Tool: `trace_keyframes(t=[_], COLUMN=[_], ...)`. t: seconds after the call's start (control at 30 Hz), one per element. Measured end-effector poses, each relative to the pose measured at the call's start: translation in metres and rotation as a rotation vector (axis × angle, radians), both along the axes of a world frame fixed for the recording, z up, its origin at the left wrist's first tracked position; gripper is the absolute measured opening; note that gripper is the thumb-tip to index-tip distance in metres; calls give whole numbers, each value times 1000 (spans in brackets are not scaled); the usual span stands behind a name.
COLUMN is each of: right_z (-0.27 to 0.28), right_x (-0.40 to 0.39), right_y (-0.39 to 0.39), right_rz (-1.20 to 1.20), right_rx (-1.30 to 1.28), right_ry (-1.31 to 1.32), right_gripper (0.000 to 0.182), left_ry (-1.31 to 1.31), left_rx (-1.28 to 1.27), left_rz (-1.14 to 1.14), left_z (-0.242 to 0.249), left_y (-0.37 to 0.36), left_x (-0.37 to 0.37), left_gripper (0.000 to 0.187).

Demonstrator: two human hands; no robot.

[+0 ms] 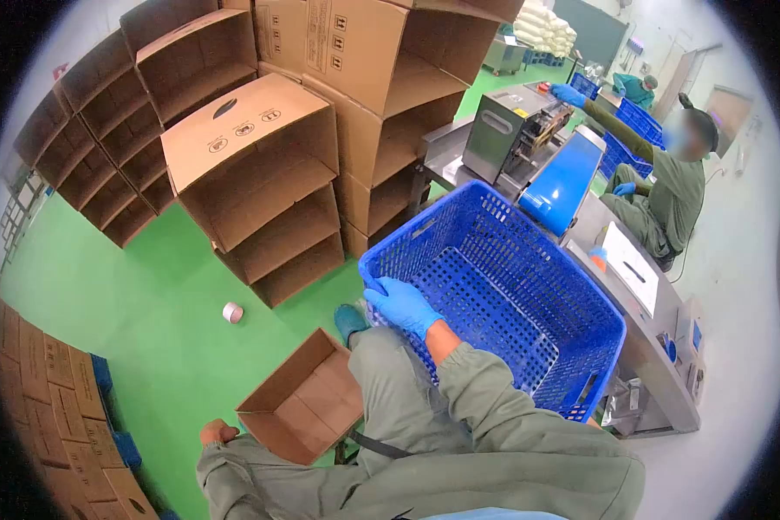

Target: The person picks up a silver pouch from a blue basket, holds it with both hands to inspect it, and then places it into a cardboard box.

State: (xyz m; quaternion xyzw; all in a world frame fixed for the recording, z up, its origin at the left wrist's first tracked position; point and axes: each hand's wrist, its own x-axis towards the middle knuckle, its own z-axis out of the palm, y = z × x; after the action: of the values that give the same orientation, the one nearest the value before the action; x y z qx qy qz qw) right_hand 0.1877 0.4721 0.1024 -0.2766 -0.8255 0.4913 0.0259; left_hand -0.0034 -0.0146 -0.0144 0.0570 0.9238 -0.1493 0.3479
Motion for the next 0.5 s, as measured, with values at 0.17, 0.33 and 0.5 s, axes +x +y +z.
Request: trace_keyframes(t=[0.17,0.33,0.5], right_z=[-12,-12,-18], right_x=[0,0,-2], right_y=[3,2,5], right_rz=[-5,4,4], right_rx=[211,228,245], right_ry=[90,79,87], right_gripper=[40,41,42], left_ry=[49,-11,7], left_rx=[11,-42,-34], left_rz=[-5,-16,-3], left_z=[-16,-24,-16], left_y=[-6,-9,-3], left_x=[-4,-10,-6], left_gripper=[44,44,44])
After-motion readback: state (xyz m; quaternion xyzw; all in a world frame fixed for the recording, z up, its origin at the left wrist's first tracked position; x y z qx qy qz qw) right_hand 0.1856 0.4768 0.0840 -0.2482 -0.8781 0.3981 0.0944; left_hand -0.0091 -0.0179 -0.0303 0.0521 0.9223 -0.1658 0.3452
